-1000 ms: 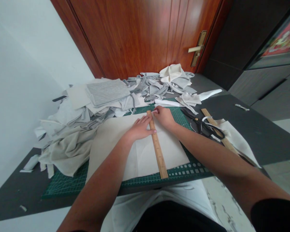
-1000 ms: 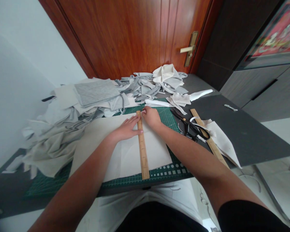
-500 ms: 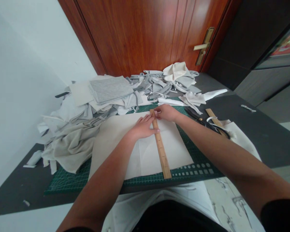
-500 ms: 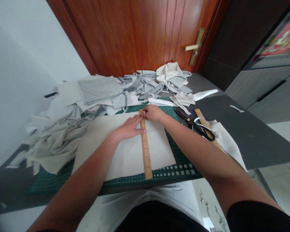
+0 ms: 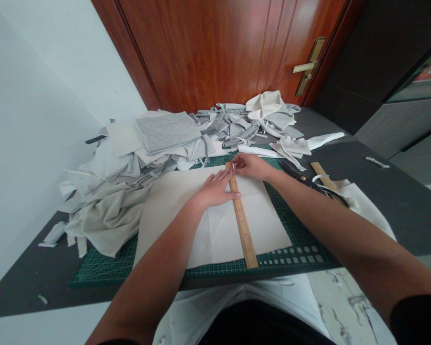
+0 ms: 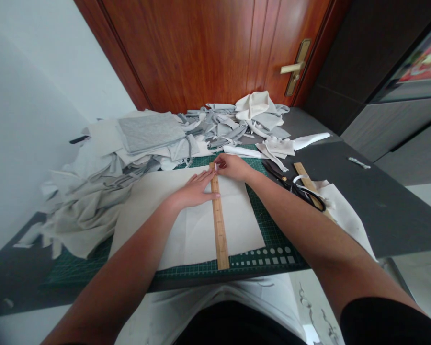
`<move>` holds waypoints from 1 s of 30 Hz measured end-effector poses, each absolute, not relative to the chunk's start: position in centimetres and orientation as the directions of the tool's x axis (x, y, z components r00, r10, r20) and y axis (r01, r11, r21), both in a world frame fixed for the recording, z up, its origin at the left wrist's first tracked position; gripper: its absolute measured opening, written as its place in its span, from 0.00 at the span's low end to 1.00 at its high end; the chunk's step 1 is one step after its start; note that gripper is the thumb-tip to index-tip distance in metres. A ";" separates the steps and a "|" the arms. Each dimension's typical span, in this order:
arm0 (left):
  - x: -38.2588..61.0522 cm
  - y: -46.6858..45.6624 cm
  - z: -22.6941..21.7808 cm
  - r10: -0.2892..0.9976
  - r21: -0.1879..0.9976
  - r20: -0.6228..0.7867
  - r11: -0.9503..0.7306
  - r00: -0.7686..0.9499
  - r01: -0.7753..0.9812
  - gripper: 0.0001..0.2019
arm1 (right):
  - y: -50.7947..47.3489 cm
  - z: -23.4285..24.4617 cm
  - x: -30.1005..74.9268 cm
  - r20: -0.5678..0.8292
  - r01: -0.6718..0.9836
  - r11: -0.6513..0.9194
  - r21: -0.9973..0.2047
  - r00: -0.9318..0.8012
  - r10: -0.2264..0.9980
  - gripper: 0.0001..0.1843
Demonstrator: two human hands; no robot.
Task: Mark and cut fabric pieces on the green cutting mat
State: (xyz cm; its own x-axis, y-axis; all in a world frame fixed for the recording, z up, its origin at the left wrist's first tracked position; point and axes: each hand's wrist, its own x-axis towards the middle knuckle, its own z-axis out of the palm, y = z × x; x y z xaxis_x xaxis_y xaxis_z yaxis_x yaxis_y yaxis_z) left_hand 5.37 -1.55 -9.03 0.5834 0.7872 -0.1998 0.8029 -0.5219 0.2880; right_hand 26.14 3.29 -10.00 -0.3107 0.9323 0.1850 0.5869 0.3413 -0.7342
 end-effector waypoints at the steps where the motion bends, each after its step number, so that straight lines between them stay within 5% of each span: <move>1: 5.4 -1.5 -9.0 0.787 0.291 -0.200 -0.521 0.584 0.802 0.50 | 3.5 -10.2 26.2 0.191 0.556 0.340 -0.759 -0.309 0.932 0.22; 12: 5.4 -1.6 -8.9 0.792 0.291 -0.201 -0.513 0.576 0.807 0.49 | 5.8 -11.5 26.2 0.190 0.456 0.320 -0.831 -0.308 0.932 0.26; 30: 5.3 -1.7 -8.7 0.782 0.293 -0.210 -0.522 0.587 0.801 0.56 | 4.1 -9.9 26.0 0.252 0.716 0.422 -0.557 -0.338 0.907 0.22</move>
